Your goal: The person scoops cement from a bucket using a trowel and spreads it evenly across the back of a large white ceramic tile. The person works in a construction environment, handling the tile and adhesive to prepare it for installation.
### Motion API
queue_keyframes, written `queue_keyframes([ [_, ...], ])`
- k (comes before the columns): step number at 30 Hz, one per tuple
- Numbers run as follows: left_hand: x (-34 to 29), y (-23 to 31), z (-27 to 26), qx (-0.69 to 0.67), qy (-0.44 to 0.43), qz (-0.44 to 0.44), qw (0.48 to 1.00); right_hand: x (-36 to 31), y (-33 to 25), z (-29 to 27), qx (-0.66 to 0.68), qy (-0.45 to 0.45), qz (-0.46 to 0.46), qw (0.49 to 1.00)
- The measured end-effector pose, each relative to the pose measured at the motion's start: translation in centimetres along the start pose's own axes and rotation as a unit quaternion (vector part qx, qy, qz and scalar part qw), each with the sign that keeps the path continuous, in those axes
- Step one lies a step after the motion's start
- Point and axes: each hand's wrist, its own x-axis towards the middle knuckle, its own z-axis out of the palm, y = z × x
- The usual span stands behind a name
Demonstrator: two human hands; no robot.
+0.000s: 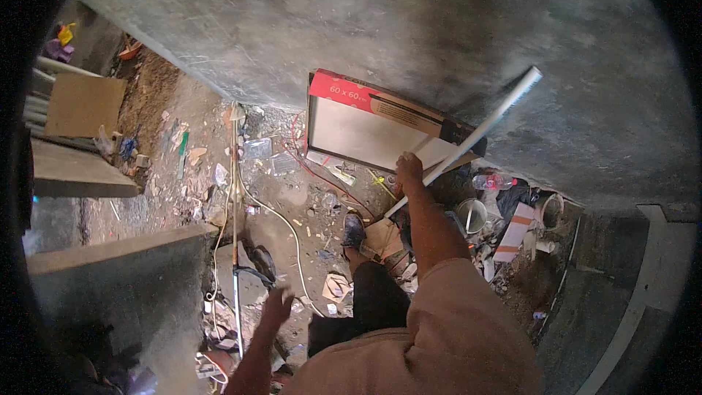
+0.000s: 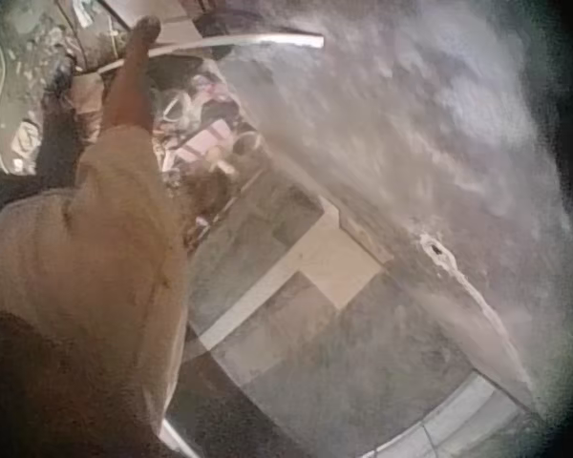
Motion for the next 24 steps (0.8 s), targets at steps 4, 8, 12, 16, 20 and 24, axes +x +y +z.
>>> queue_keyframes([
  [4, 20.5, 12.2, -7.4, 0.034, -0.031, 0.181, 0.982, 2.5, -2.6, 0.0, -0.224, 0.185, -0.306, 0.907],
  [8, 33.2, 19.9, -10.1, 0.063, -0.026, 0.309, 0.949, 0.5, -5.4, 3.3, -0.132, 0.175, -0.348, 0.912],
  [12, 41.8, 26.9, -9.5, 0.148, 0.065, 0.43, 0.888, 2.0, -6.9, 2.1, -0.331, 0.245, -0.355, 0.84],
  [16, 48.3, 27.5, -10.1, 0.261, 0.137, 0.482, 0.825, 1.1, -9.1, 6.5, -0.398, 0.256, -0.275, 0.837],
  [20, 50.3, 29.1, -9.4, 0.326, 0.089, 0.441, 0.831, 1.7, -9.0, 6.5, -0.502, 0.265, -0.245, 0.786],
  [24, 51.0, 29.3, -9.6, 0.358, 0.023, 0.405, 0.841, 2.2, -9.0, 7.1, -0.469, 0.311, -0.256, 0.786],
])
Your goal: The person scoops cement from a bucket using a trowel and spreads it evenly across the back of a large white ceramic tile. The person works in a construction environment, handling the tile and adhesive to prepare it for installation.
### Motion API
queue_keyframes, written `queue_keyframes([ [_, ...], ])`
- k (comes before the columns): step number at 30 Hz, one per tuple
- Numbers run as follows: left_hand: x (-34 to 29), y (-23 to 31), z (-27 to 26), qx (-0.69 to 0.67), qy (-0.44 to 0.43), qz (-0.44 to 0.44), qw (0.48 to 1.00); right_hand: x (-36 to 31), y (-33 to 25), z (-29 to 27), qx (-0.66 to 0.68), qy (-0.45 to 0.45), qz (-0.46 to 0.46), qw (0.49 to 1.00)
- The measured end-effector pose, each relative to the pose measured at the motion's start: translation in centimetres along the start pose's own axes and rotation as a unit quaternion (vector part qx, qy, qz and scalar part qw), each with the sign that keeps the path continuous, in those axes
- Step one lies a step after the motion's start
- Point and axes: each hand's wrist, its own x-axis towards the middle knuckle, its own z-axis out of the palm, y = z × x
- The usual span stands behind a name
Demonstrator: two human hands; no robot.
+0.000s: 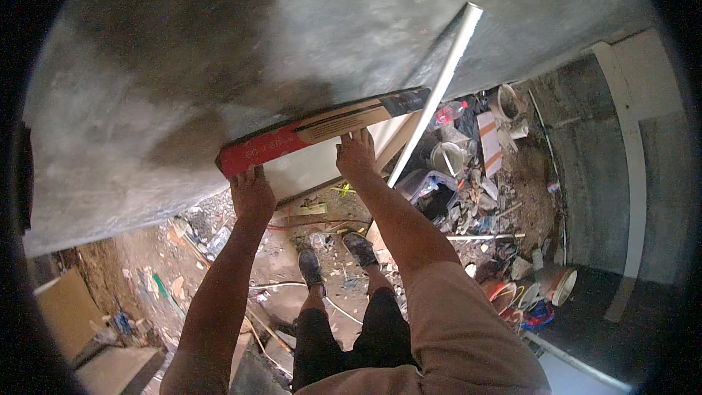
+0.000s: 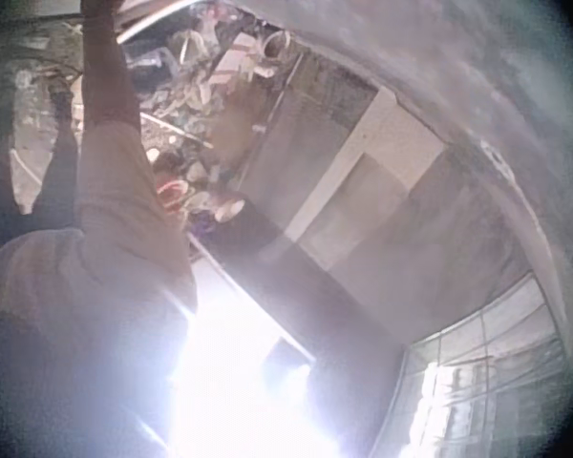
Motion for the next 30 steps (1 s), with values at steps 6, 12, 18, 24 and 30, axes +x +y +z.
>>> queue_keyframes([
  [6, 0.4, -0.4, -1.0, 0.086, 0.094, 0.038, 0.991, 0.5, -0.3, 0.6, -0.026, -0.025, -0.007, 0.999],
  [12, 0.0, -1.4, 0.6, 0.086, 0.137, 0.058, 0.985, 0.7, 0.2, 1.2, -0.049, 0.029, -0.059, 0.997],
  [18, 0.1, -0.6, 0.5, 0.116, 0.094, 0.037, 0.988, 0.6, 0.3, 1.1, -0.032, 0.024, -0.078, 0.996],
  [24, 0.8, -1.2, -0.1, 0.114, 0.096, 0.025, 0.989, 0.4, 0.5, 0.6, -0.07, -0.004, -0.093, 0.993],
  [30, 1.1, -3.9, -1.1, 0.089, 0.137, 0.088, 0.983, -0.4, 1.4, 0.9, -0.115, -0.012, -0.097, 0.989],
])
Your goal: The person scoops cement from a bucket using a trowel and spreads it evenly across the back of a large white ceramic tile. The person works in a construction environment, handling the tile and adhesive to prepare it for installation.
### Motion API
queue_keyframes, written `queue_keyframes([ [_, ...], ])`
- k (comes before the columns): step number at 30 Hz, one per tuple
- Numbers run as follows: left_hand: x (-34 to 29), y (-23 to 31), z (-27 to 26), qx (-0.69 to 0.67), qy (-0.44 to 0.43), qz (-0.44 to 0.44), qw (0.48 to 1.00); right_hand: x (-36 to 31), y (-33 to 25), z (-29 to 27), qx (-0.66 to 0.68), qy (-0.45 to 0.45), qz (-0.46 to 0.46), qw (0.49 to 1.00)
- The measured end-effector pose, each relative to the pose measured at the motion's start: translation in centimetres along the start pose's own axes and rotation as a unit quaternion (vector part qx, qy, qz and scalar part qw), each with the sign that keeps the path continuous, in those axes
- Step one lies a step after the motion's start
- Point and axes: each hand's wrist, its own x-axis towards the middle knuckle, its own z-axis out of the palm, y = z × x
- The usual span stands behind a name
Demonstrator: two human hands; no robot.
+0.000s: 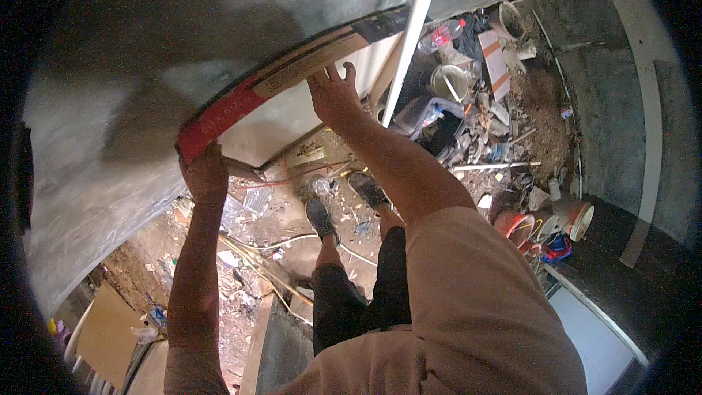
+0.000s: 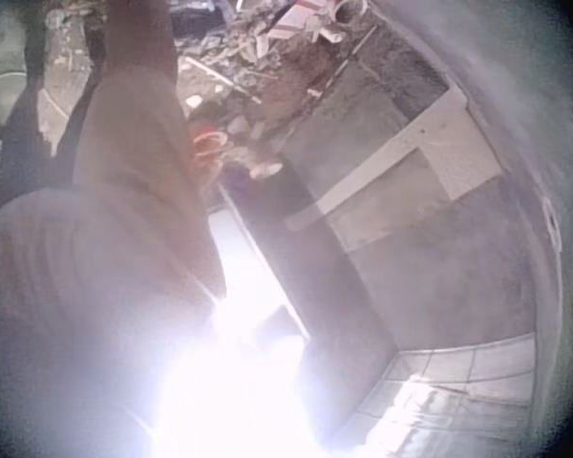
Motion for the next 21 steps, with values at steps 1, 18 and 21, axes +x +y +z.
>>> queue_keyframes([
  [1, 0.0, -0.3, -0.3, 0.002, 0.018, 0.014, 1.0, -0.1, 0.1, 0.0, -0.004, 0.017, 0.0, 1.0],
  [18, -3.1, 0.4, -2.8, -0.153, -0.015, 0.014, 0.988, 3.0, 6.1, -3.4, -0.076, -0.309, -0.222, 0.921],
  [21, -4.6, -0.1, -4.2, -0.187, -0.009, -0.02, 0.982, 1.7, 6.2, -3.5, -0.018, -0.25, -0.248, 0.936],
])
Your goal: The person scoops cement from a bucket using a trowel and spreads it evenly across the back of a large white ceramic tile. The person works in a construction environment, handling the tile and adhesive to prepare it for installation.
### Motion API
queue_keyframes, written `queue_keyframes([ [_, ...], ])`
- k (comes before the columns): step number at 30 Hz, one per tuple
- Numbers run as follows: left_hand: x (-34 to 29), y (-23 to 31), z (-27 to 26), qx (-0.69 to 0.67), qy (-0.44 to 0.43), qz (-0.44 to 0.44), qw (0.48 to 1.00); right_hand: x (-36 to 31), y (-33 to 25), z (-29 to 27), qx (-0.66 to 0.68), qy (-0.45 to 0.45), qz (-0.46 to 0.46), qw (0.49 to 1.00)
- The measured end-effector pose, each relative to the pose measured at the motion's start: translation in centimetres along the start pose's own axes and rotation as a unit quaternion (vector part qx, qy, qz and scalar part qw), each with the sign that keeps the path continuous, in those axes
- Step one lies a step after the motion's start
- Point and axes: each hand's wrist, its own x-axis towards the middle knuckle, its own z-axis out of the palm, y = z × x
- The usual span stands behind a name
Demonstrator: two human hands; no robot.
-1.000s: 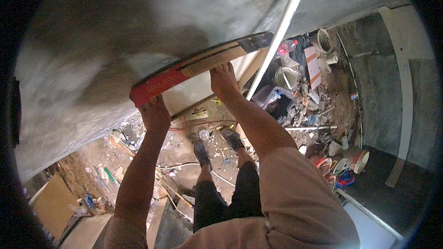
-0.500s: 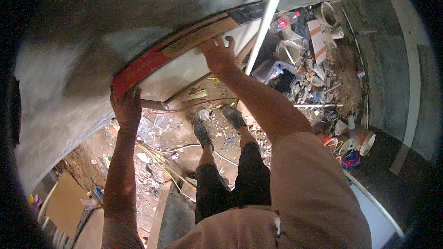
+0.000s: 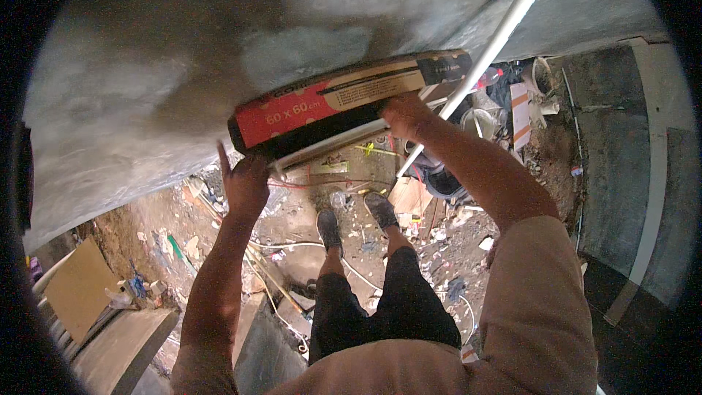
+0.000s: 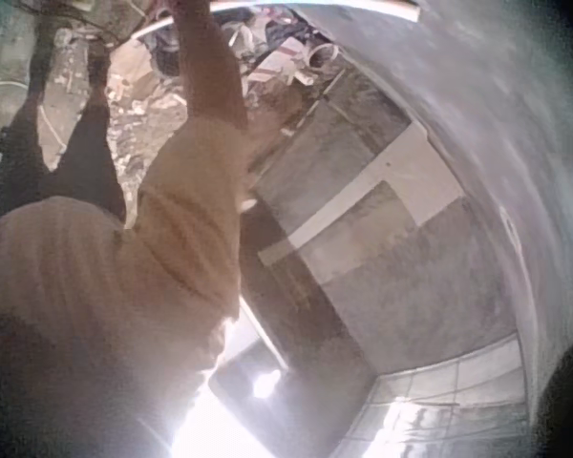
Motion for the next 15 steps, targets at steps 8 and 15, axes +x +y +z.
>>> queue_keyframes([
  [8, -11.0, -2.5, -9.0, -0.076, 0.05, -0.018, 0.996, -2.3, -9.5, -7.7, 0.05, 0.139, -0.062, 0.987],
  [15, -21.4, -3.9, -25.3, -0.068, 0.08, -0.047, 0.993, -6.3, -20.6, -17.3, 0.102, 0.274, -0.071, 0.954],
])
